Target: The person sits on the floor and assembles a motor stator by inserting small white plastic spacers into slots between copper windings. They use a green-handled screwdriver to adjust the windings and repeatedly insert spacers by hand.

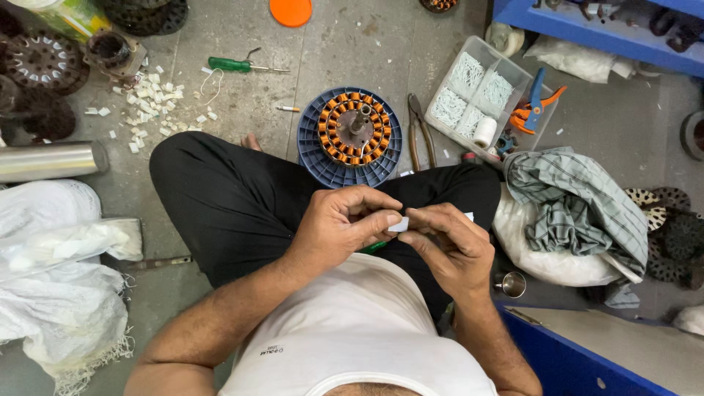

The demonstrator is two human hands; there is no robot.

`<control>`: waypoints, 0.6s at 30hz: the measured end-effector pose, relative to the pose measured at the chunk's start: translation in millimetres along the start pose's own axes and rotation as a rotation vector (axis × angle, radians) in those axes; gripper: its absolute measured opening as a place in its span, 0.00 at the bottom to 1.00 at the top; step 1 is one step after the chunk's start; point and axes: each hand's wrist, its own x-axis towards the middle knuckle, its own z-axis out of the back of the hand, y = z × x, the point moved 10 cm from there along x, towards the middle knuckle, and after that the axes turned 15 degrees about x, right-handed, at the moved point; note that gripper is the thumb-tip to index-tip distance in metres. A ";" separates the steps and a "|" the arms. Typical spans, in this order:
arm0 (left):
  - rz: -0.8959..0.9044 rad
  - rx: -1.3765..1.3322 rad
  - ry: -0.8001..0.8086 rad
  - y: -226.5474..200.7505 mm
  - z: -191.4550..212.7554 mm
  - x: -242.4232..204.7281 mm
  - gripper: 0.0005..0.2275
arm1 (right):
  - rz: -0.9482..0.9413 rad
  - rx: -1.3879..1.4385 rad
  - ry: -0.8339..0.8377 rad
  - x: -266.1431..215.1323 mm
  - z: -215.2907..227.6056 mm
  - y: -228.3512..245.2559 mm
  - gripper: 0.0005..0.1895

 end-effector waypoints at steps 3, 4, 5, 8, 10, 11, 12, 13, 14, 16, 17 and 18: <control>0.027 0.004 -0.001 -3.8 1.6 -1.2 0.09 | -0.002 -0.045 -0.021 3.7 1.5 2.6 0.15; 0.045 0.009 -0.003 -3.9 2.3 -1.7 0.09 | -0.018 -0.087 -0.042 4.4 4.0 2.5 0.14; 0.034 -0.023 0.010 -6.6 1.2 -4.0 0.09 | -0.042 -0.127 -0.063 2.8 5.8 2.2 0.14; -0.063 -0.053 0.038 -20.6 1.6 -6.6 0.11 | -0.032 -0.089 -0.106 4.3 12.1 5.5 0.13; -0.215 0.014 0.037 -39.2 3.3 -8.5 0.12 | -0.014 -0.076 -0.093 7.0 12.2 7.9 0.12; -0.218 0.062 0.018 -41.3 5.1 -9.3 0.12 | -0.007 -0.069 -0.084 7.7 11.8 9.4 0.11; -0.221 0.111 -0.002 -43.8 7.1 -10.5 0.11 | -0.012 -0.064 -0.082 7.6 11.3 10.3 0.11; -0.227 0.162 -0.024 -47.1 9.4 -10.9 0.10 | -0.013 -0.057 -0.077 8.6 10.3 11.3 0.11; -0.244 0.190 -0.033 -51.4 10.1 -11.5 0.10 | -0.014 -0.050 -0.072 9.4 9.2 13.3 0.11; -0.279 0.251 -0.058 -60.7 13.2 -12.1 0.09 | 0.015 -0.073 -0.059 14.0 6.1 20.2 0.11; -0.279 0.281 -0.062 -63.8 14.0 -13.7 0.09 | 0.026 -0.083 -0.051 16.1 3.9 24.0 0.11; -0.279 0.312 -0.065 -67.1 14.7 -15.8 0.08 | 0.047 -0.122 -0.037 18.1 0.9 29.5 0.11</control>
